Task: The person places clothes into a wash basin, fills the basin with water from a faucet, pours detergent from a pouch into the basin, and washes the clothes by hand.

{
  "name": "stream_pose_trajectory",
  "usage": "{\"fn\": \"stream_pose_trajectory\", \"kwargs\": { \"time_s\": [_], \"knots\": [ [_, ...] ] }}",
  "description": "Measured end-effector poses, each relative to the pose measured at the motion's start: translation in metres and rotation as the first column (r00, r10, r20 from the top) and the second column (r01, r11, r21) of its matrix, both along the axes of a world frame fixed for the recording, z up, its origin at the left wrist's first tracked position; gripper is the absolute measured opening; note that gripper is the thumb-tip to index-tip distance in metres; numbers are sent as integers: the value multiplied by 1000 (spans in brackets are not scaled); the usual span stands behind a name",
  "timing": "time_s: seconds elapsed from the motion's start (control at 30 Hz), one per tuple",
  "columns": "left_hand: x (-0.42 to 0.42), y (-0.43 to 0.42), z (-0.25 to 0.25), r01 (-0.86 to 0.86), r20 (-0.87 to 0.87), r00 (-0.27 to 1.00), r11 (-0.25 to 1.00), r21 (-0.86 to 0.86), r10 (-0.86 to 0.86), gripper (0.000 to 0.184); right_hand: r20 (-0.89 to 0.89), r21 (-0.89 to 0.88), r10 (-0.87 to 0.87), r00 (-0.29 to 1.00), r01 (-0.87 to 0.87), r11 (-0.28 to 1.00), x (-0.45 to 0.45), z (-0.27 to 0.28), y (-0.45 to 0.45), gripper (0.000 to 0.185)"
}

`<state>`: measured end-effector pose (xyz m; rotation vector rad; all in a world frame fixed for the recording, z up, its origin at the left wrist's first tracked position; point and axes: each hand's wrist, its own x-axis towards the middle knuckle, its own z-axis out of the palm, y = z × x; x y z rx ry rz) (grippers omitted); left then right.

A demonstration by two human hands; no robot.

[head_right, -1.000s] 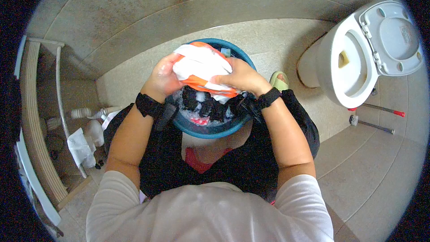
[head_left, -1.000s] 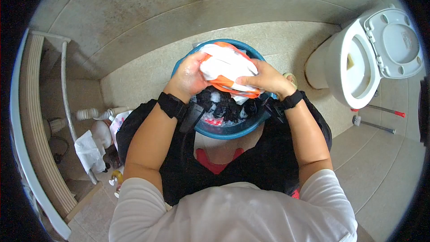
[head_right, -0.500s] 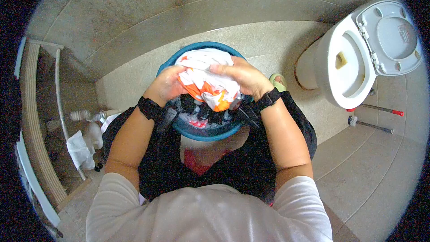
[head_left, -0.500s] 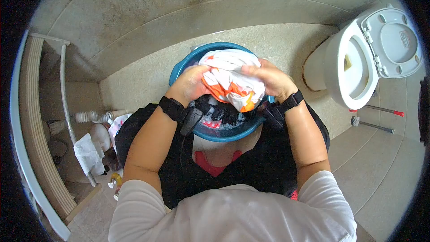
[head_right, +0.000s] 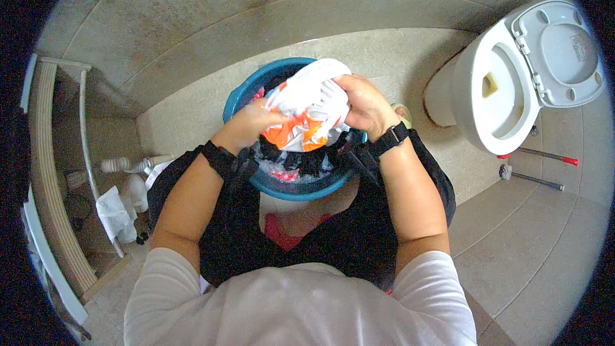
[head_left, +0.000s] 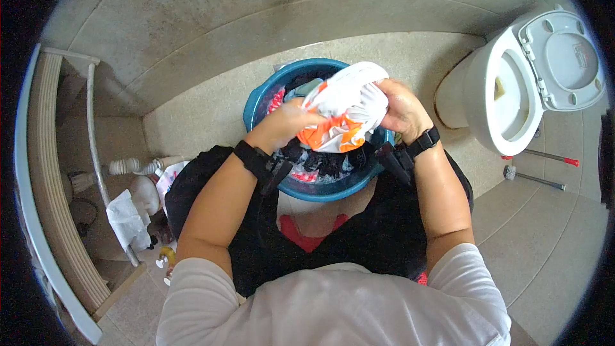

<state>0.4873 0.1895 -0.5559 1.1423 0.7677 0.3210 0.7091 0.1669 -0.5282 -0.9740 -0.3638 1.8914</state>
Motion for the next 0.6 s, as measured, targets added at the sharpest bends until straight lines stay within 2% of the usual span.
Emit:
{"fn": "stream_pose_trajectory", "kwargs": {
  "time_s": [0.03, 0.07, 0.1, 0.13, 0.17, 0.2, 0.23, 0.27, 0.33, 0.37, 0.4, 0.43, 0.47, 0.5, 0.53, 0.57, 0.6],
  "knots": [
    [-6, 5, -5, -73, 162, 981, 972, -224, 111, 31, -40, 11, 24, 999, -23, 1000, 0, -2, 0, 31],
    [-11, 10, -10, -102, 290, 924, 891, -443, 250, 30, -78, 24, 47, 996, -45, 999, 1, -3, 0, 33],
    [-12, 13, -5, -129, 299, 895, 835, -534, 330, 33, -77, 25, 46, 996, -44, 999, 2, 0, -1, 33],
    [-14, 16, -4, -128, 300, 896, 837, -533, 328, 33, 91, 58, 161, 983, -166, 984, 3, 4, -2, 33],
    [-16, 18, -3, -126, 365, 844, 807, -577, 393, 34, 259, 68, 264, 929, -290, 955, 3, 6, -3, 34],
    [-17, 20, 0, -119, 421, 783, 775, -620, 458, 35, 259, 69, 264, 929, -290, 954, 2, 4, -3, 34],
    [-16, 19, 2, -202, 393, 759, 762, -616, 519, 39, 523, 74, 327, 787, -424, 903, -1, -1, -4, 35],
    [-14, 19, 4, -203, 392, 759, 761, -616, 520, 39, 742, 38, 342, 577, -545, 837, -3, -4, -4, 35],
    [-11, 19, 8, -152, 488, 699, 775, -613, 523, 35, 721, -10, 377, 581, -536, 844, -2, -8, -5, 31],
    [-10, 17, 9, -152, 488, 699, 776, -613, 523, 35, 570, 24, 335, 750, -423, 906, 1, -9, -4, 30],
    [-10, 14, 11, -167, 423, 766, 785, -596, 484, 35, 395, 33, 264, 880, -301, 953, 5, -8, -2, 29],
    [-10, 11, 12, -178, 352, 825, 796, -579, 441, 36, 320, 62, 242, 916, -275, 959, 9, -6, 0, 29],
    [-9, 9, 9, -178, 355, 825, 797, -577, 441, 36, 323, 64, 241, 915, -275, 959, 12, -6, 0, 29],
    [-5, 5, 13, -100, 288, 934, 928, -360, 212, 37, 189, 86, 175, 966, -194, 977, 10, 3, 0, 30],
    [-1, 1, 17, 29, 157, 988, 990, -139, -7, 38, 49, 95, 106, 993, -110, 989, 9, 8, -2, 32],
    [0, -2, 21, 109, 88, 990, 992, 55, -114, 39, -71, 103, 115, 991, -107, 989, 6, 8, -2, 34],
    [0, -1, 19, 108, 88, 990, 993, 53, -113, 39, -72, 101, 116, 991, -108, 989, 4, 6, -1, 34]
  ]
}}
